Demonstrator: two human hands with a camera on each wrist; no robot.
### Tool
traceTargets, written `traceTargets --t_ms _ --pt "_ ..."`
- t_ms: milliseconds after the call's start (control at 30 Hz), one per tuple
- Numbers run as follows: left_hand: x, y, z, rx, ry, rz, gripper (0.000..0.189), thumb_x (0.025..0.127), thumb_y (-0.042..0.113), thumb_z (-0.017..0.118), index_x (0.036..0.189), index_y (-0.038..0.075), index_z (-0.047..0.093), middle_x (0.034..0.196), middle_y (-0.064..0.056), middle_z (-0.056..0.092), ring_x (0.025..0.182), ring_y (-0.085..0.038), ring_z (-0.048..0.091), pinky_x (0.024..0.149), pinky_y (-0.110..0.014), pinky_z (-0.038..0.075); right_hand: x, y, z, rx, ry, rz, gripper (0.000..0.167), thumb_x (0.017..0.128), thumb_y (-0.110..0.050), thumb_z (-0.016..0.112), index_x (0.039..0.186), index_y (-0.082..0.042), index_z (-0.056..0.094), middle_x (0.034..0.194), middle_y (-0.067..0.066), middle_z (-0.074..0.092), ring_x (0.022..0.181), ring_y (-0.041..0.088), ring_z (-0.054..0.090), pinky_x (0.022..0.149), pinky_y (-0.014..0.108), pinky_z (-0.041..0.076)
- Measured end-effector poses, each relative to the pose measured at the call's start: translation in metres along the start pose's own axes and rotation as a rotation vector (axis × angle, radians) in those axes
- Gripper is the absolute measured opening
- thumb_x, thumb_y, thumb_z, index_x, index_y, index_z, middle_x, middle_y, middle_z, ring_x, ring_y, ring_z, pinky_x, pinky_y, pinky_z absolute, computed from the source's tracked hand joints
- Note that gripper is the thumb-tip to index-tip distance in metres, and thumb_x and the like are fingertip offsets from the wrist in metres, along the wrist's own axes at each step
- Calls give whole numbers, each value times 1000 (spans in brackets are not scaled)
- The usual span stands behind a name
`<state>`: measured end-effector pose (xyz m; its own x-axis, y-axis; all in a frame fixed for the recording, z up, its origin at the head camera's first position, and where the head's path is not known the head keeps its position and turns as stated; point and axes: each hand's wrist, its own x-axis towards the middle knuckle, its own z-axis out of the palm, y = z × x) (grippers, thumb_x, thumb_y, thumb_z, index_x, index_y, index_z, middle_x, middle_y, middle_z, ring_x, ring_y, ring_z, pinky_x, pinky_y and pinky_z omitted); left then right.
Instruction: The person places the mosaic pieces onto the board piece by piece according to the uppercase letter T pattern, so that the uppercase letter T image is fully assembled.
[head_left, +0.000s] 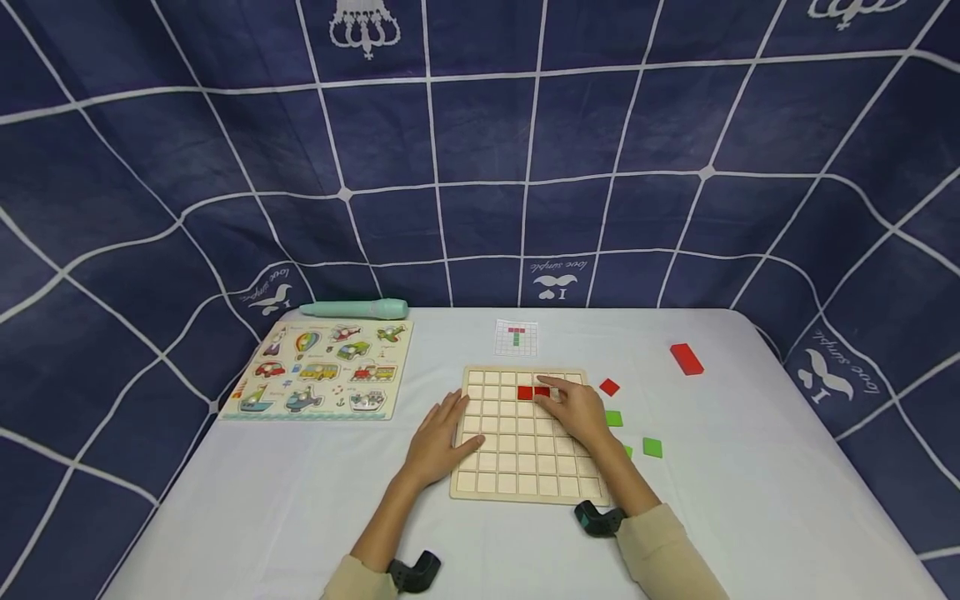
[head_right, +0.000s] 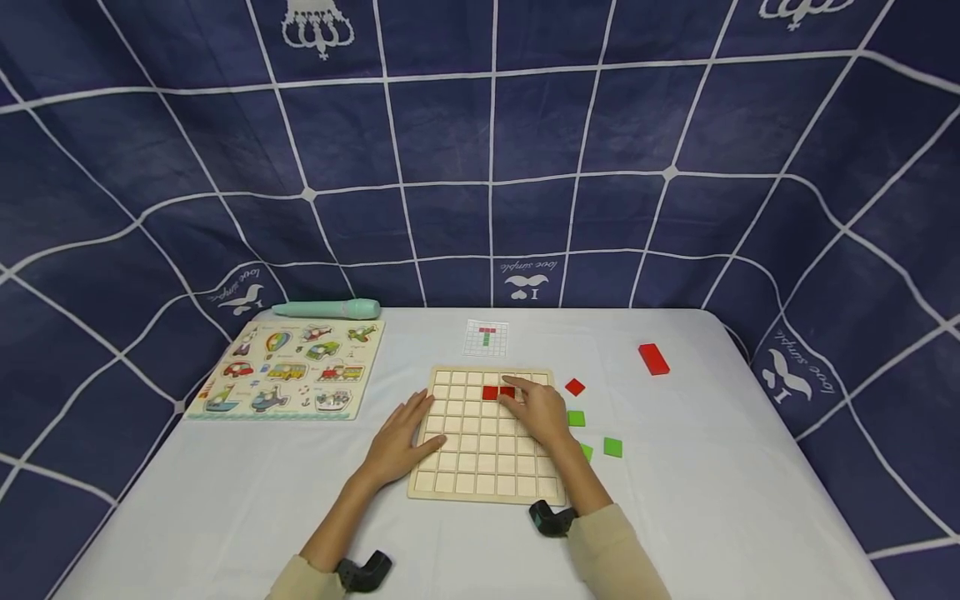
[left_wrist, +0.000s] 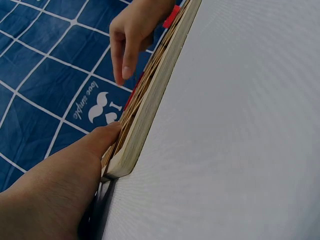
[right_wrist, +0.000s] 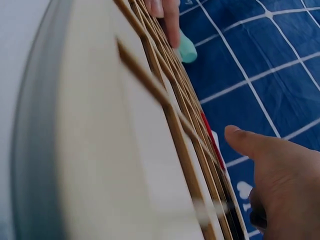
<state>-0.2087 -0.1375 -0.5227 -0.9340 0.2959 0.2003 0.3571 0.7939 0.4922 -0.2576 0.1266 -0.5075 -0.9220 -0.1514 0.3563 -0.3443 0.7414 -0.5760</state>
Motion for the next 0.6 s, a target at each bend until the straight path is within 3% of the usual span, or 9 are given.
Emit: traceTargets --t_ms 167,400,600 --pt "-1 0 -1 -6 -2 -2 77 86 51 56 143 5 33 149 -12 26 138 -24 18 112 -37 11 -6 20 -23 -2 60 9 40 78 -34 73 113 -13 68 47 -7 32 43 9 25 39 26 22" --pt "-1 0 -1 -3 -5 -2 77 86 50 56 143 6 32 149 -11 26 138 -24 18 112 -37 12 -15 58 -55 -77 154 101 42 78 -33 74 113 -11 68 46 -5 32 42 11 26 40 26 22" --pt "-1 1 -1 -5 1 5 76 86 50 56 143 5 32 149 -12 27 138 -24 19 112 -37 12 -19 71 -69 -84 194 164 43 78 -33 74 114 -10 67 46 -3 31 42 13 26 39 26 20"
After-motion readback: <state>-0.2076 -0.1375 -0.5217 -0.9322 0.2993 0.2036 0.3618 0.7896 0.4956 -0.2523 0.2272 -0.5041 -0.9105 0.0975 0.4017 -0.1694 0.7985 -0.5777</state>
